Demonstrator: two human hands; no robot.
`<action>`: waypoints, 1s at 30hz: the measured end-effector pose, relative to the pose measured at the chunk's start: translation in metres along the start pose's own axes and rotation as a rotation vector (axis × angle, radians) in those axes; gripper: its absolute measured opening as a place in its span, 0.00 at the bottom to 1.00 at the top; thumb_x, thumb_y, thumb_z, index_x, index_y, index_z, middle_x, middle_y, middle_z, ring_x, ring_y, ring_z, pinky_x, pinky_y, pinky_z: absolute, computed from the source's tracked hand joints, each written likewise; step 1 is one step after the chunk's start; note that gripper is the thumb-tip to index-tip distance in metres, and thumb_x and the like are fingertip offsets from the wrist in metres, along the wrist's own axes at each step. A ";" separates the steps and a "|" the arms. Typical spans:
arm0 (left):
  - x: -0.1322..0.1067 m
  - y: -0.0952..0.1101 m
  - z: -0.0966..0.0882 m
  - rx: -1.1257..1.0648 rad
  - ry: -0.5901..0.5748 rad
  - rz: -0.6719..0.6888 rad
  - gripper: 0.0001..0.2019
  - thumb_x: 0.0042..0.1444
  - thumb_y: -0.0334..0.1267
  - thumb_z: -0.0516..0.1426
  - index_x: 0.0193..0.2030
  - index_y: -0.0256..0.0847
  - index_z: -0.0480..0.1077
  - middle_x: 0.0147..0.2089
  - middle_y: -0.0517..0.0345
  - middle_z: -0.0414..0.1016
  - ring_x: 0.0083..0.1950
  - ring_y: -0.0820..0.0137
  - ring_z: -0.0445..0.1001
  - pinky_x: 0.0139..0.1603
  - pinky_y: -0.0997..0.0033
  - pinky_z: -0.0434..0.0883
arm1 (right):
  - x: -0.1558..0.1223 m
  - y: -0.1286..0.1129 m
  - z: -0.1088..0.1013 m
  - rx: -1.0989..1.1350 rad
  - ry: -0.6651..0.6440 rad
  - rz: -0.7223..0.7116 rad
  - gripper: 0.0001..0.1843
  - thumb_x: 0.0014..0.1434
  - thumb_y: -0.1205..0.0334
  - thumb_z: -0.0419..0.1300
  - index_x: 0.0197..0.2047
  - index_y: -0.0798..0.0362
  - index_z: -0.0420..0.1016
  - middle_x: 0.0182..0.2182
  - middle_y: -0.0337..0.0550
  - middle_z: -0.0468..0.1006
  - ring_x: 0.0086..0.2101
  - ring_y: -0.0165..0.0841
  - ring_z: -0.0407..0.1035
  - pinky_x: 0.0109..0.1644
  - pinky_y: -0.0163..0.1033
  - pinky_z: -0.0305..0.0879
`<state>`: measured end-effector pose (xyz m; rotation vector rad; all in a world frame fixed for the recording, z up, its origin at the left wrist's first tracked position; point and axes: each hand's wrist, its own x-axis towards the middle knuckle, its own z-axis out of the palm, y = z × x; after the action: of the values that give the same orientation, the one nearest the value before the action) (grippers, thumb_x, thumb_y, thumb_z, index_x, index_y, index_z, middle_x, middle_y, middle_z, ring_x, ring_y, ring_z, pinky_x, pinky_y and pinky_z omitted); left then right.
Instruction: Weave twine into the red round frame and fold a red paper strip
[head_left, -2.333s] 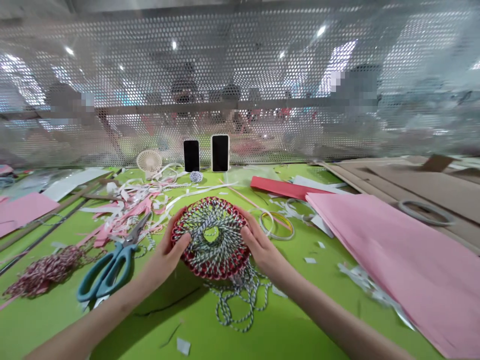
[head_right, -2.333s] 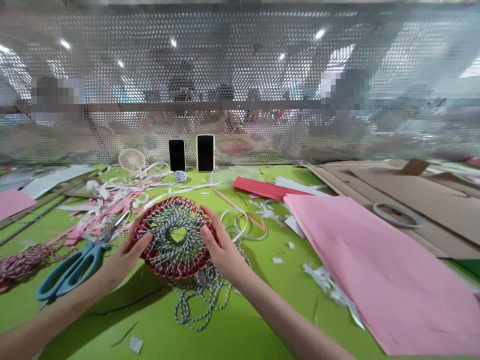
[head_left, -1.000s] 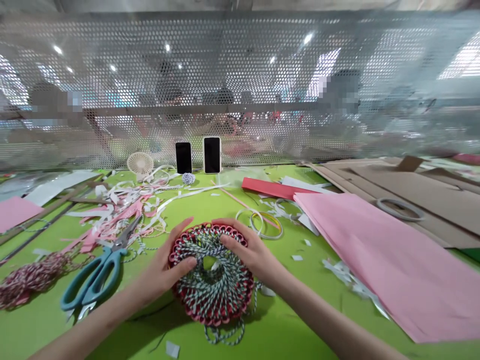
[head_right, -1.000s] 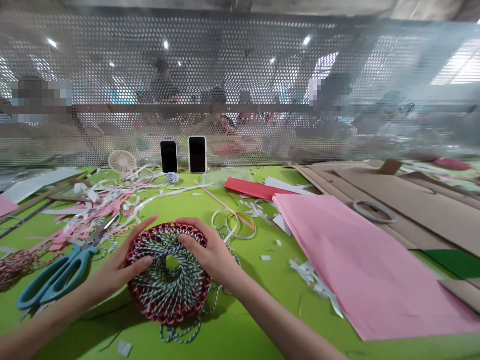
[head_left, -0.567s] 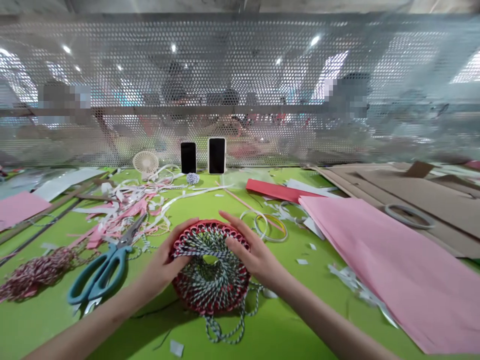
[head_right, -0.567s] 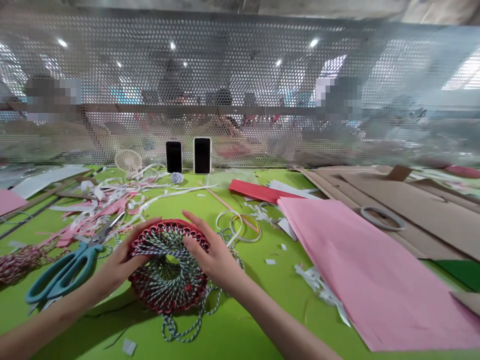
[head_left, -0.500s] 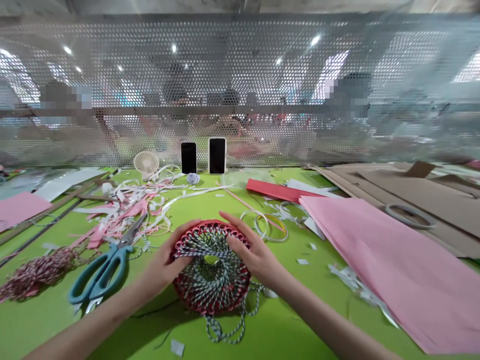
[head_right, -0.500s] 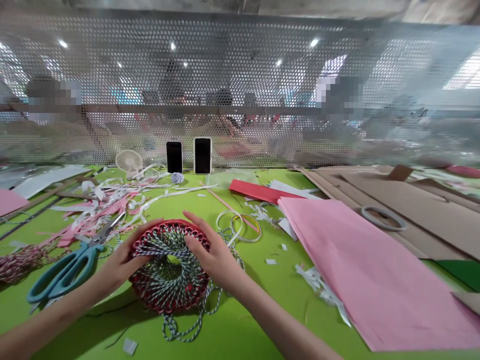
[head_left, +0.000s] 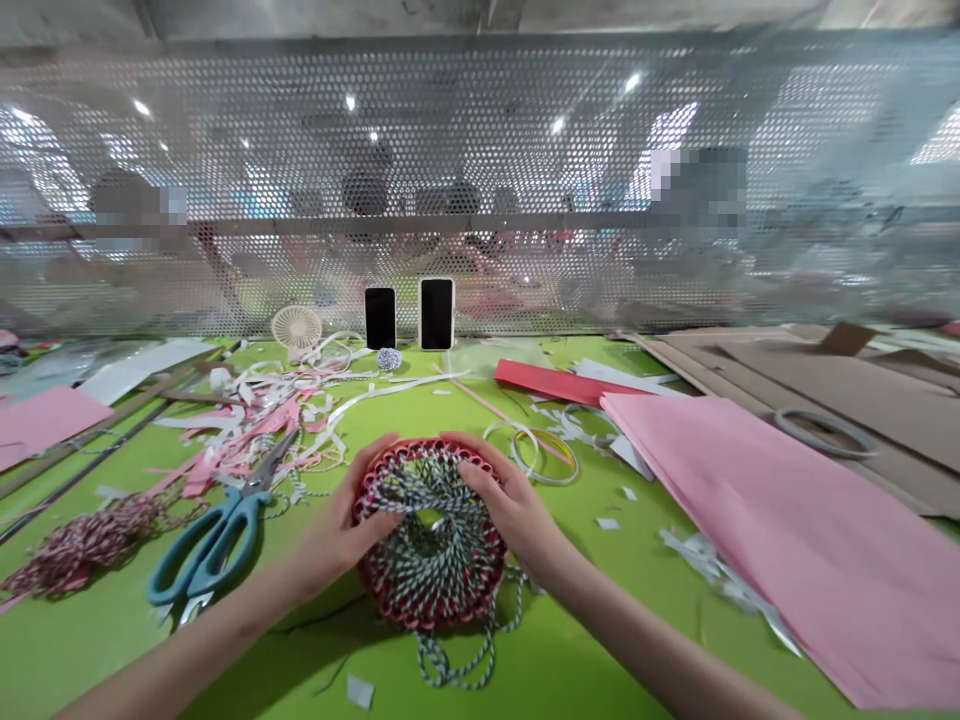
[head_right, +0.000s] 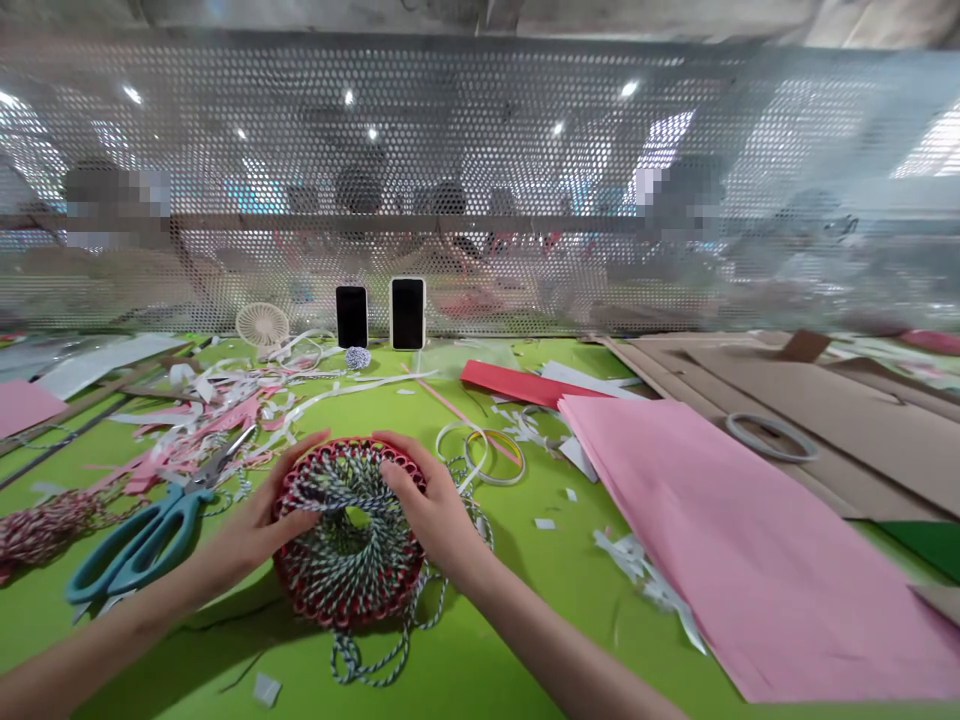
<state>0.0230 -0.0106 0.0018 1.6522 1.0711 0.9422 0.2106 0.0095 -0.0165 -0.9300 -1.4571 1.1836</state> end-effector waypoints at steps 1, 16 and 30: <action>0.001 -0.001 0.000 -0.034 0.006 -0.013 0.33 0.51 0.46 0.55 0.61 0.50 0.45 0.58 0.51 0.61 0.55 0.57 0.63 0.55 0.57 0.62 | 0.000 0.000 0.000 -0.014 0.046 -0.008 0.15 0.56 0.55 0.51 0.46 0.47 0.67 0.46 0.40 0.72 0.46 0.36 0.65 0.53 0.46 0.58; 0.003 -0.005 0.001 -0.015 0.079 -0.125 0.34 0.52 0.49 0.53 0.62 0.48 0.43 0.62 0.51 0.56 0.59 0.57 0.58 0.59 0.56 0.58 | 0.007 0.008 -0.013 -0.195 -0.138 -0.062 0.20 0.58 0.51 0.49 0.53 0.44 0.58 0.49 0.43 0.69 0.48 0.36 0.64 0.54 0.47 0.58; 0.006 0.004 -0.005 -0.219 0.204 -0.155 0.21 0.51 0.48 0.55 0.50 0.42 0.66 0.49 0.52 0.72 0.48 0.63 0.69 0.48 0.64 0.66 | 0.002 0.000 -0.006 -0.218 -0.184 -0.054 0.20 0.57 0.52 0.49 0.52 0.47 0.59 0.49 0.44 0.69 0.48 0.37 0.64 0.54 0.47 0.57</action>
<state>0.0212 -0.0047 0.0079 1.2966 1.1693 1.1001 0.2157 0.0130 -0.0162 -0.9410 -1.7752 1.1091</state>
